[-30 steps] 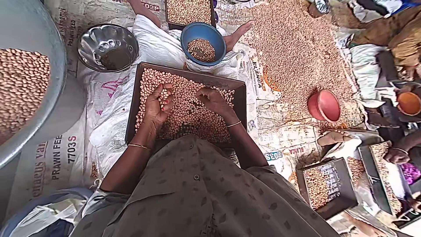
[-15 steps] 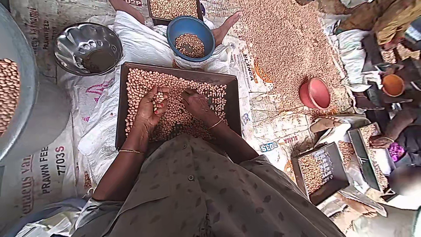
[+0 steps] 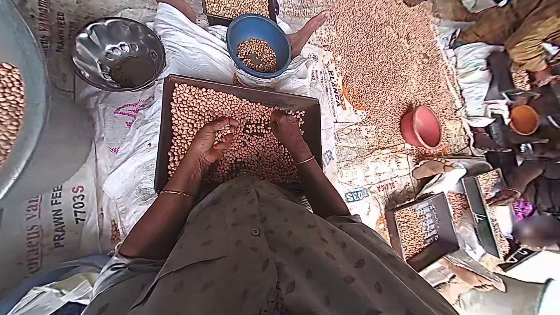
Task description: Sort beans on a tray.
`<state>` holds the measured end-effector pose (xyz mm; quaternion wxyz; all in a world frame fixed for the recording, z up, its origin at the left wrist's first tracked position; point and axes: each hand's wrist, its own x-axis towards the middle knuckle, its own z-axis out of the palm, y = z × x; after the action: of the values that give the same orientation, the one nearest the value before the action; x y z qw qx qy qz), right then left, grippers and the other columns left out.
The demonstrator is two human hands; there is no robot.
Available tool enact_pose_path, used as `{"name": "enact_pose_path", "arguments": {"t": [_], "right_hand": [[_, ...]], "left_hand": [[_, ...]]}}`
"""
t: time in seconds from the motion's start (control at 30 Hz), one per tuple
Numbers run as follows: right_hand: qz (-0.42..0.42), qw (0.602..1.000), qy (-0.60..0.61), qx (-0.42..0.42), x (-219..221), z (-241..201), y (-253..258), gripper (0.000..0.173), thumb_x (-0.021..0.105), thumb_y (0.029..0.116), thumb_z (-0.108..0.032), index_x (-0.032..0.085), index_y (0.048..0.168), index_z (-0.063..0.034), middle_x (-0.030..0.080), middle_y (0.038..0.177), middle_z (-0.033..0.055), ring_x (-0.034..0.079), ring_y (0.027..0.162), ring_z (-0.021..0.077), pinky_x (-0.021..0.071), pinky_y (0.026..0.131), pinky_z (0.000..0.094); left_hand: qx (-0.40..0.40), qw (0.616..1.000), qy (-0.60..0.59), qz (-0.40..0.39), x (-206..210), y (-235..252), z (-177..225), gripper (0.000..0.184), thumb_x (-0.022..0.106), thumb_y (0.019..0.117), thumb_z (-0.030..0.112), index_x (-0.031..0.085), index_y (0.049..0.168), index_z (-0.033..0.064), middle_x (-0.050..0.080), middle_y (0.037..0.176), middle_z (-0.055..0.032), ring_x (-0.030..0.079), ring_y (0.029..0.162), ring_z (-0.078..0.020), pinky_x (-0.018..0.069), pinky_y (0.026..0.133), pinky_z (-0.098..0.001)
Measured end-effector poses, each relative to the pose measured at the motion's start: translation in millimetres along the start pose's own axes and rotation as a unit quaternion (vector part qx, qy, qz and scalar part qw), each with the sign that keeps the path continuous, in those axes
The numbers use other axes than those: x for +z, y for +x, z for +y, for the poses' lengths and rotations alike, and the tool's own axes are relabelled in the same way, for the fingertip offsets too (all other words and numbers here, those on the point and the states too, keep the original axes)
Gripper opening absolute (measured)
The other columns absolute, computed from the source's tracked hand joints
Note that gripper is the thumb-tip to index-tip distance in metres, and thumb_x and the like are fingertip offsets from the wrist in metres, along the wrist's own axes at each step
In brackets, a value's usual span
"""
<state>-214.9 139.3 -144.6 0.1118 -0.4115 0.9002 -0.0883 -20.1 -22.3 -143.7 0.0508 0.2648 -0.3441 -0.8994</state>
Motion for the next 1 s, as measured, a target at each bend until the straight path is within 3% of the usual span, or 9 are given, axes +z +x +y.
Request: {"name": "enact_pose_path", "arguments": {"t": [0.13,0.27,0.43,0.5,0.57,0.63,0.73,0.87,1.0], "right_hand": [[-0.016,0.999,-0.027,0.04,6,-13,-2,0.024,0.06,0.0981,-0.006,0.066,0.121,0.001,0.066,0.123,0.0243,0.066,0.112,0.0422,0.053,0.094,0.0564],[-0.012,1.0,-0.005,0.027,3,-6,-2,0.022,0.06,0.0956,-0.004,0.069,0.116,0.0002,0.068,0.119,0.0232,0.066,0.113,0.0406,0.0516,0.097,0.057],[0.004,0.999,0.028,0.024,-6,5,-7,0.019,0.064,0.0908,-0.014,0.071,0.106,-0.0039,0.071,0.109,0.0188,0.067,0.107,0.038,0.0503,0.089,0.0612],[0.062,0.984,0.153,-0.059,-18,3,-14,0.019,0.065,0.091,-0.009,0.072,0.107,-0.0014,0.072,0.103,0.0153,0.07,0.097,0.0283,0.0547,0.087,0.0485],[0.063,0.93,0.326,-0.16,-29,-10,-29,0.022,0.064,0.0934,-0.002,0.068,0.114,0.0033,0.071,0.108,0.0137,0.069,0.097,0.0173,0.0581,0.087,0.033],[0.022,0.888,0.414,-0.197,-34,-21,-44,0.028,0.061,0.0949,0.0,0.064,0.122,0.0061,0.069,0.113,0.0144,0.069,0.097,0.0148,0.0594,0.082,0.0289],[-0.078,0.892,0.417,-0.156,-28,-17,-68,0.019,0.059,0.1003,-0.003,0.066,0.116,0.0049,0.07,0.1,0.0116,0.069,0.077,0.0124,0.0601,0.067,0.028],[-0.281,0.869,0.383,-0.141,0,4,-96,0.029,0.057,0.1017,-0.008,0.066,0.127,0.0017,0.071,0.109,0.0111,0.066,0.087,0.0098,0.056,0.08,0.0276],[-0.078,0.939,0.332,-0.045,-9,48,-92,0.033,0.052,0.1036,-0.006,0.061,0.134,0.0028,0.07,0.12,0.0175,0.072,0.087,0.0195,0.0617,0.077,0.0366]], "left_hand": [[0.013,1.0,-0.016,0.02,-1,1,0,0.036,0.03,0.1117,0.024,0.062,0.104,0.0108,0.058,0.074,0.0042,0.042,0.045,0.0019,0.0327,0.038,-0.0099],[0.017,1.0,-0.008,0.019,-1,0,0,0.037,0.029,0.112,0.024,0.063,0.106,0.0107,0.061,0.078,0.0035,0.043,0.045,0.0016,0.0335,0.039,-0.0105],[0.004,1.0,0.021,0.013,2,-1,1,0.045,0.026,0.1129,0.031,0.065,0.105,0.0088,0.06,0.074,0.0037,0.041,0.044,0.0009,0.0323,0.038,-0.0112],[-0.012,0.998,0.053,-0.019,2,-1,1,0.056,0.021,0.113,0.04,0.067,0.107,0.0085,0.062,0.076,0.0022,0.042,0.046,-0.0003,0.0312,0.039,-0.0124],[-0.032,0.994,0.082,-0.068,1,-1,-3,0.062,0.016,0.1124,0.045,0.067,0.108,0.0099,0.066,0.081,0.0006,0.045,0.047,0.0001,0.032,0.039,-0.012],[-0.049,0.987,0.099,-0.114,2,-1,-5,0.065,0.014,0.1122,0.046,0.067,0.111,0.0092,0.068,0.083,0.0003,0.046,0.049,0.0007,0.0321,0.04,-0.0117],[-0.05,0.983,0.087,-0.152,1,0,-7,0.056,0.02,0.1132,0.037,0.067,0.107,0.0076,0.064,0.079,0.0022,0.041,0.046,0.0022,0.0297,0.039,-0.0105],[-0.041,0.991,0.063,-0.114,-4,0,-6,0.041,0.028,0.111,0.026,0.066,0.101,0.0118,0.059,0.077,0.0059,0.037,0.044,0.0037,0.0291,0.037,-0.0091],[-0.031,0.998,0.028,-0.047,0,0,-3,0.041,0.028,0.1119,0.028,0.062,0.096,0.0121,0.054,0.07,0.0068,0.038,0.043,0.0032,0.0297,0.037,-0.0093]]}}
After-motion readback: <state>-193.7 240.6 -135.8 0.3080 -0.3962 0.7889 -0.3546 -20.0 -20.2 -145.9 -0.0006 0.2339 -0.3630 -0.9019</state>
